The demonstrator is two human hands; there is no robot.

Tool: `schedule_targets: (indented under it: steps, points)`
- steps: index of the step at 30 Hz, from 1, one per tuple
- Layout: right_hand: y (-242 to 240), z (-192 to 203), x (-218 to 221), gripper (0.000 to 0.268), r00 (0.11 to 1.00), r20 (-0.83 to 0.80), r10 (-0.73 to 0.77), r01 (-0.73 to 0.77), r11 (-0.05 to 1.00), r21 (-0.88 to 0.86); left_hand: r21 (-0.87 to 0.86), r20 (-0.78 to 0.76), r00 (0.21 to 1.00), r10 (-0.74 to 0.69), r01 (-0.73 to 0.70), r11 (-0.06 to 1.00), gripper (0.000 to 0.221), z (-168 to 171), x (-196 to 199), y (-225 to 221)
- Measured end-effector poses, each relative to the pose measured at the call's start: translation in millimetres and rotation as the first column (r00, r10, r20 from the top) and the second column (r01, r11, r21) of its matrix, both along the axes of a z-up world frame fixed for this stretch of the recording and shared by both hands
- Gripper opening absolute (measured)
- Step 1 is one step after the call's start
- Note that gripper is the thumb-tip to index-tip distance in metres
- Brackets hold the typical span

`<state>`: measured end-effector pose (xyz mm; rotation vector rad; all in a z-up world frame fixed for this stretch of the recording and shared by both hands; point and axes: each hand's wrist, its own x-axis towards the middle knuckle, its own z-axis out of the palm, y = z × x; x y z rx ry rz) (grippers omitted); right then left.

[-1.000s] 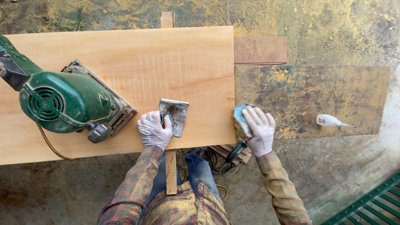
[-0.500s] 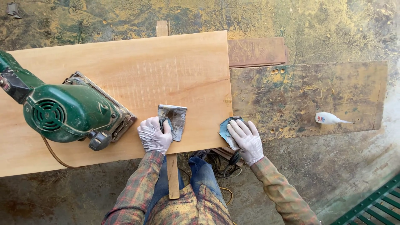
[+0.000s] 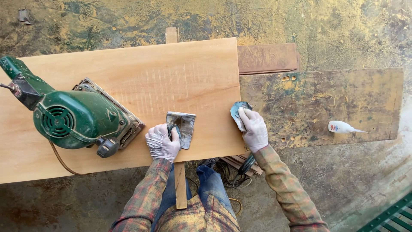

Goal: The person sands a large wooden board using a handheld electric sander and a sanding block. They alternate between the two tools, moving across the board's surface to smooth it.

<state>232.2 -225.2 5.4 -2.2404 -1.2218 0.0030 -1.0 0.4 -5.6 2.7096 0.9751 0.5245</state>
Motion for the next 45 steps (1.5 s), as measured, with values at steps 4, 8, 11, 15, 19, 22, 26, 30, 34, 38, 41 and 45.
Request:
schedule_targets:
  steps: [4, 8, 11, 15, 19, 22, 26, 30, 34, 38, 41, 45]
  points:
    - [-19.0, -6.5, 7.1, 0.03, 0.988, -0.15, -0.023, 0.035, 0.996, 0.076, 0.03, 0.025, 1.0, 0.005, -0.006, 1.0, 0.027, -2.2, -0.5, 0.9]
    - [-3.0, -0.8, 24.8, 0.025, 0.72, -0.677, -0.154, 0.348, 0.924, 0.16, 0.008, 0.008, 1.0, 0.005, -0.005, 1.0, 0.026, -1.9, -0.6, 0.0]
    - [15.6, 8.3, 14.0, 0.033, 0.953, -0.29, -0.082, 0.131, 0.979, 0.153, 0.03, 0.009, 1.0, 0.004, -0.005, 1.0, 0.027, -6.3, -0.4, 1.1]
    - [-6.5, -3.6, 0.3, 0.048, 0.999, -0.051, 0.005, -0.008, 0.999, -0.052, 0.037, 0.025, 1.0, 0.007, -0.008, 0.999, 0.028, -7.4, -1.4, 0.2]
    - [-5.8, 13.0, 9.6, 0.045, 0.912, -0.349, -0.216, 0.183, 0.975, -0.123, 0.026, 0.031, 1.0, 0.002, -0.003, 1.0, 0.028, -3.8, 0.4, -0.6]
    - [20.5, 30.2, 12.6, 0.039, 0.975, -0.214, -0.055, 0.089, 0.984, 0.153, 0.027, 0.009, 1.0, -0.014, 0.014, 1.0, 0.027, -0.5, -0.2, 0.6]
    - [10.7, 29.5, 19.9, 0.049, 0.928, 0.179, 0.326, -0.29, 0.936, -0.202, 0.009, -0.004, 1.0, -0.004, 0.004, 1.0, 0.025, -0.6, 0.7, 0.8]
    - [-13.8, 11.0, 31.9, 0.037, 0.971, 0.139, 0.192, -0.173, 0.975, -0.138, 0.016, 0.021, 1.0, -0.001, 0.001, 1.0, 0.026, -3.3, 0.1, 0.3]
    - [-6.0, -15.7, 31.9, 0.031, 0.935, -0.324, -0.146, 0.217, 0.957, 0.194, -0.001, 0.012, 1.0, -0.012, 0.012, 1.0, 0.025, -2.5, -1.4, -0.3]
    - [0.7, -49.8, 15.0, 0.029, 0.389, -0.906, -0.169, 0.517, 0.854, 0.062, 0.041, 0.029, 1.0, -0.001, 0.0, 0.999, 0.026, -2.4, 0.8, -0.2]
    - [-15.4, -48.2, 3.2, 0.028, 0.437, -0.88, -0.185, 0.485, 0.873, 0.057, 0.028, 0.028, 1.0, 0.007, -0.008, 1.0, 0.026, -4.3, 0.5, -2.0]
    - [-28.9, -41.6, 14.7, 0.032, 0.263, -0.95, -0.167, 0.479, 0.878, -0.022, 0.05, 0.038, 0.999, 0.008, -0.009, 0.999, 0.026, -2.8, 1.8, -2.5]
